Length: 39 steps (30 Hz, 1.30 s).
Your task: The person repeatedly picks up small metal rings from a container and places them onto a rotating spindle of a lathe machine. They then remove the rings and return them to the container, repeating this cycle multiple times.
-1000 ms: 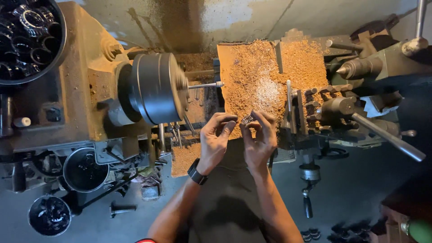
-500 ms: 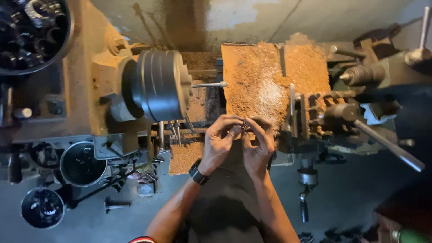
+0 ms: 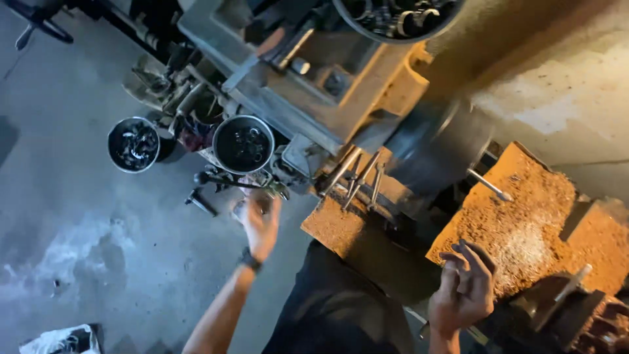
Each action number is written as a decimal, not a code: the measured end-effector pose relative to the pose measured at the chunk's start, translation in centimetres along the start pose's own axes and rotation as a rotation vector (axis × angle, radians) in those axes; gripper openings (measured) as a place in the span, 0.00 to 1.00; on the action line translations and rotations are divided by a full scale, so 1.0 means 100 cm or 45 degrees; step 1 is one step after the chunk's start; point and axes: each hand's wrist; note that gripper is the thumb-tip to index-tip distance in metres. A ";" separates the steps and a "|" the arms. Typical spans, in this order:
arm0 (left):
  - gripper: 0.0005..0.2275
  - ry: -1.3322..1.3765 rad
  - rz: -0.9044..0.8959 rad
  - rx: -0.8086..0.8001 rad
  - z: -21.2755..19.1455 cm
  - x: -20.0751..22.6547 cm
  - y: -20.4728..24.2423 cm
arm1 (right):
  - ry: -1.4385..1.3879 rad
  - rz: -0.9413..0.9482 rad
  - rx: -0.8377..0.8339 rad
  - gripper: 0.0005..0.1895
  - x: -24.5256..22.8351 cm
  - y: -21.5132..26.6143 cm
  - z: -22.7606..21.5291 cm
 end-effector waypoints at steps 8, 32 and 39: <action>0.14 -0.515 0.116 0.447 -0.044 -0.189 -0.137 | 0.056 0.021 -0.206 0.11 -0.011 -0.012 0.028; 0.05 -0.795 1.147 -0.434 0.164 0.281 -0.351 | 0.101 0.458 0.080 0.14 0.052 -0.038 -0.032; 0.15 -1.143 0.567 -0.376 0.209 0.249 -0.405 | 0.171 0.637 0.110 0.14 0.063 -0.031 -0.051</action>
Point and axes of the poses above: each hand's wrist, its own y-axis away from the middle knuckle, its own z-axis out of the palm, x = y × z, and after that the axes turned 10 degrees about -x, right-handed
